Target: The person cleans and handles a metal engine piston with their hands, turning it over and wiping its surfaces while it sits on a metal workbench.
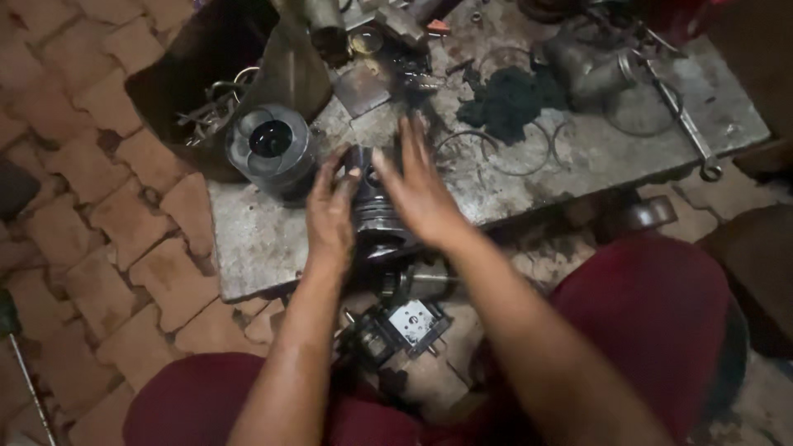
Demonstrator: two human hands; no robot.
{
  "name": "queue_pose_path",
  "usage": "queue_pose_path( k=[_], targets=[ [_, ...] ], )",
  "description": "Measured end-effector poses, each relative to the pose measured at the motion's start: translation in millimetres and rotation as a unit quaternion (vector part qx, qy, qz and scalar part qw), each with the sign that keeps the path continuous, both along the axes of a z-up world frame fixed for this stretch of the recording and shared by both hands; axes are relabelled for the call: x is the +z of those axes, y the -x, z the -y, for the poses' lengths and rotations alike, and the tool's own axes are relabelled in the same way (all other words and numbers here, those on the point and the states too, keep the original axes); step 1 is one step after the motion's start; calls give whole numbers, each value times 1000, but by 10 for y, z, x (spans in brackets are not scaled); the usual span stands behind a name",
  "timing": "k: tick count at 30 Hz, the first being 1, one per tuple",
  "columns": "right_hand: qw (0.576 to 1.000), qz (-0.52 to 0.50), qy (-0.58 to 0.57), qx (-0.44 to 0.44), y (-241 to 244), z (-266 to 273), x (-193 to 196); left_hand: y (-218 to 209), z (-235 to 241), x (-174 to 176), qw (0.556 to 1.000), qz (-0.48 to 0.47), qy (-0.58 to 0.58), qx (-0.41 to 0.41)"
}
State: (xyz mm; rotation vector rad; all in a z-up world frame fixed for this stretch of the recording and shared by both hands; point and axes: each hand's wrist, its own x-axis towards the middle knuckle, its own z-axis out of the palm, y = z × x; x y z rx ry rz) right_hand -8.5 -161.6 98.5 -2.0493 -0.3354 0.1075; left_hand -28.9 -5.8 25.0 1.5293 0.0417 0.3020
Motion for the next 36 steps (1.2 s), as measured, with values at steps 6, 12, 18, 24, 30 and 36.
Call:
queue_pose_path(
  k=[6, 12, 18, 24, 30, 36],
  targets=[
    [985, 46, 153, 64, 598, 55, -34, -41, -6, 3, 999, 3, 54, 5],
    [993, 80, 85, 24, 315, 77, -166, -57, 21, -83, 999, -9, 17, 27],
    [996, 45, 69, 18, 312, 231, -592, -59, 123, -50, 997, 38, -34, 54],
    [986, 102, 125, 42, 644, 203, -408, -95, 161, -115, 990, -31, 120, 61],
    [988, 92, 120, 39, 214, 45, 25, -31, 190, -22, 989, 13, -99, 107],
    [974, 149, 161, 63, 503, 122, 31, -4, 209, 162, 991, -16, -77, 105]
  ],
)
